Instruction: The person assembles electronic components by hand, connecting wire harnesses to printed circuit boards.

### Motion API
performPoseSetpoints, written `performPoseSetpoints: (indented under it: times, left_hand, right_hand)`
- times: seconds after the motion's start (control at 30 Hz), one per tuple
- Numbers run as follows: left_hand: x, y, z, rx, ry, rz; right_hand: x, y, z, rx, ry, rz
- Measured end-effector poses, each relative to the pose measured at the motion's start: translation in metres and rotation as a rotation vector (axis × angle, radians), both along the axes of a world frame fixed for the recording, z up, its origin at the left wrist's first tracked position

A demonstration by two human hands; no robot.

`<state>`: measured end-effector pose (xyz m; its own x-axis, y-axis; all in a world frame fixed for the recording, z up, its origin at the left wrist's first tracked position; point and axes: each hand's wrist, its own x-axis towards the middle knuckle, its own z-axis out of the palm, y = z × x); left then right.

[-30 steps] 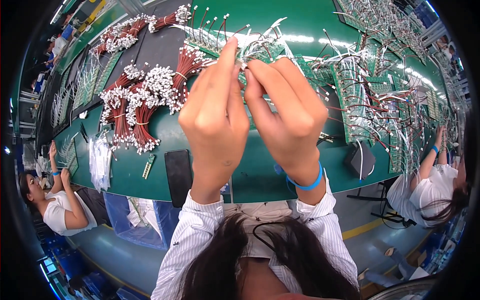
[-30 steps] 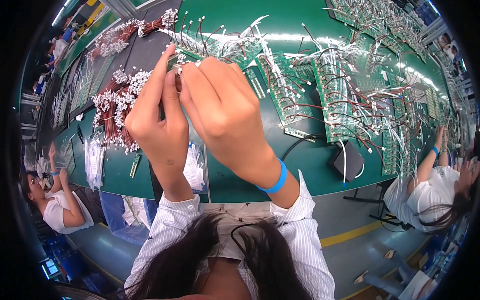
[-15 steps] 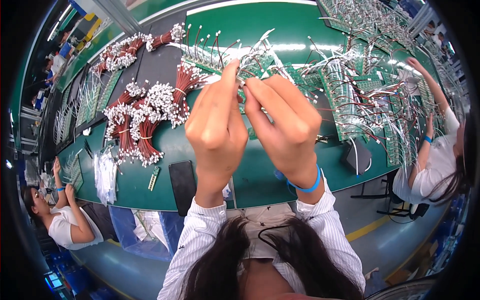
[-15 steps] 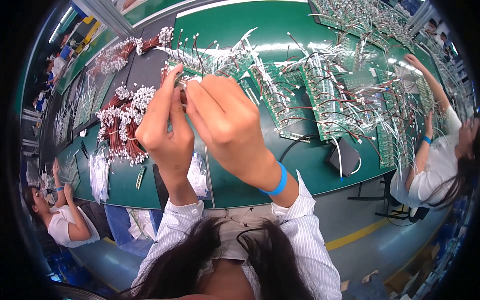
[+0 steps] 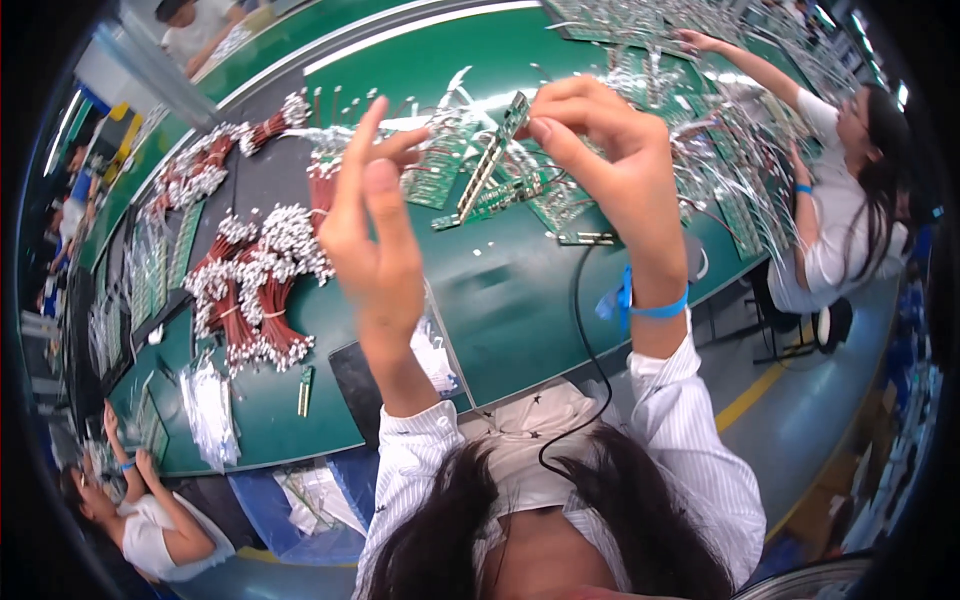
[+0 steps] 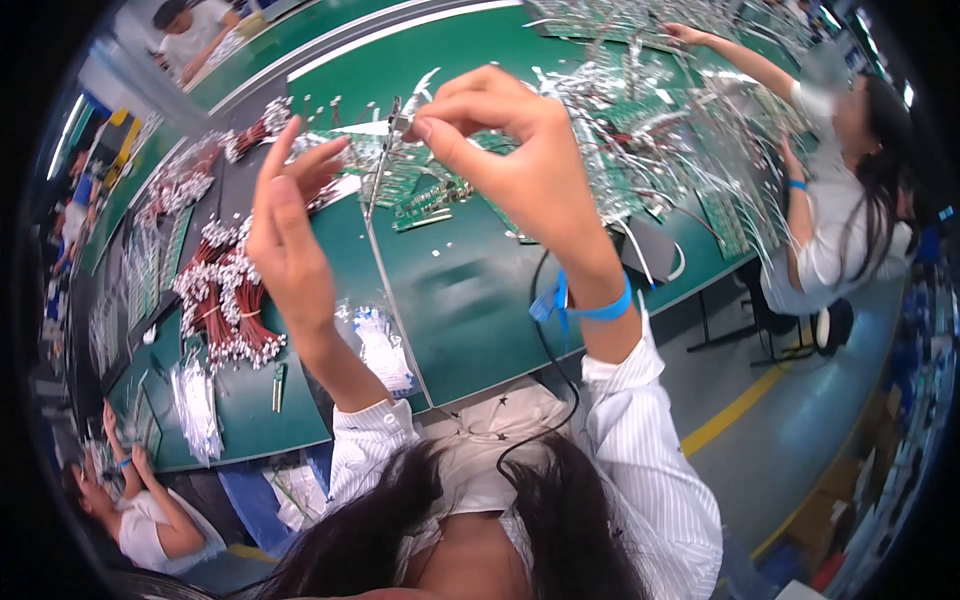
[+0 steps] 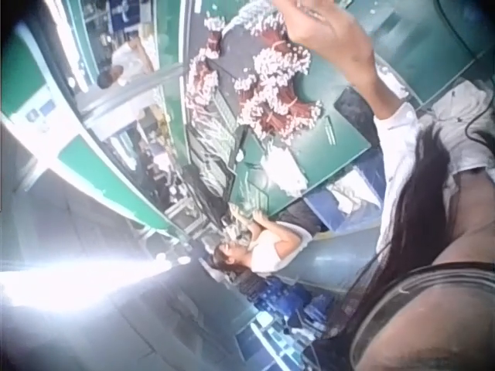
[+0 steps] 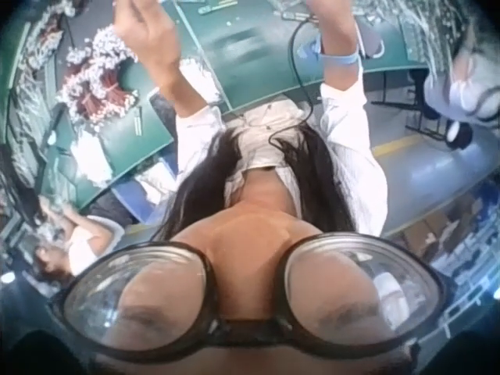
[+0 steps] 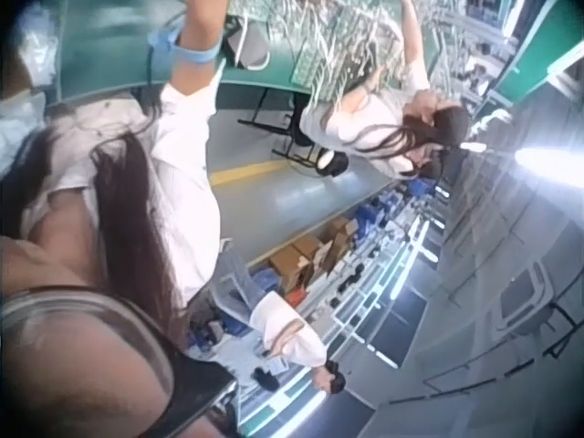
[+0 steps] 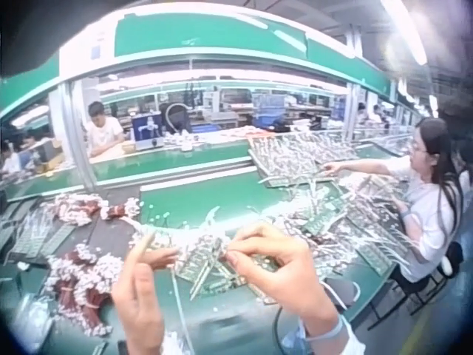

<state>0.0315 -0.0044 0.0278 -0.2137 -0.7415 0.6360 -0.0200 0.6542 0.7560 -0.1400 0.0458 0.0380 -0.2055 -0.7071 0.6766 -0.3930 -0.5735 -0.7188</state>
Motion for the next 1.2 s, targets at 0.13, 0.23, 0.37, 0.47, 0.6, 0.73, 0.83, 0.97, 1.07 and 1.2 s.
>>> performPoseSetpoints:
  times: [0.13, 0.23, 0.37, 0.47, 0.6, 0.73, 0.83, 0.97, 1.07, 1.2]
  left_hand:
    - [0.016, 0.005, 0.004, 0.04, 0.106, -0.019]
    - [0.019, 0.01, 0.008, 0.021, 0.069, -0.011]
    - [0.021, 0.017, 0.011, 0.049, 0.07, -0.036]
    - [0.023, 0.019, 0.01, 0.054, 0.038, -0.024]
    - [0.015, 0.025, 0.011, 0.02, 0.058, 0.005]
    - [0.011, 0.029, 0.01, -0.005, 0.018, -0.006]
    - [0.009, 0.03, 0.008, -0.014, -0.02, -0.012]
    - [0.003, 0.033, 0.008, -0.028, -0.056, -0.013]
    - [0.002, 0.03, 0.007, -0.021, -0.065, -0.011]
    - [0.006, 0.028, 0.004, -0.006, -0.085, -0.055]
  right_hand:
    - [-0.018, 0.028, 0.01, 0.13, 0.2, -0.155]
    - [-0.035, 0.067, 0.007, 0.253, 0.155, -0.216]
    - [-0.074, 0.13, -0.005, 0.308, 0.097, -0.47]
    - [-0.117, 0.178, -0.005, 0.332, 0.1, -0.74]
    - [-0.174, 0.217, 0.004, 0.227, 0.074, -0.92]
    - [-0.237, 0.23, -0.001, 0.177, 0.135, -1.127]
    - [-0.277, 0.227, -0.003, 0.189, 0.188, -1.243]
    - [-0.363, 0.24, -0.033, 0.231, 0.197, -1.308]
    - [-0.392, 0.249, -0.057, 0.259, 0.119, -1.31]
    - [-0.409, 0.249, -0.073, 0.253, 0.032, -1.384]
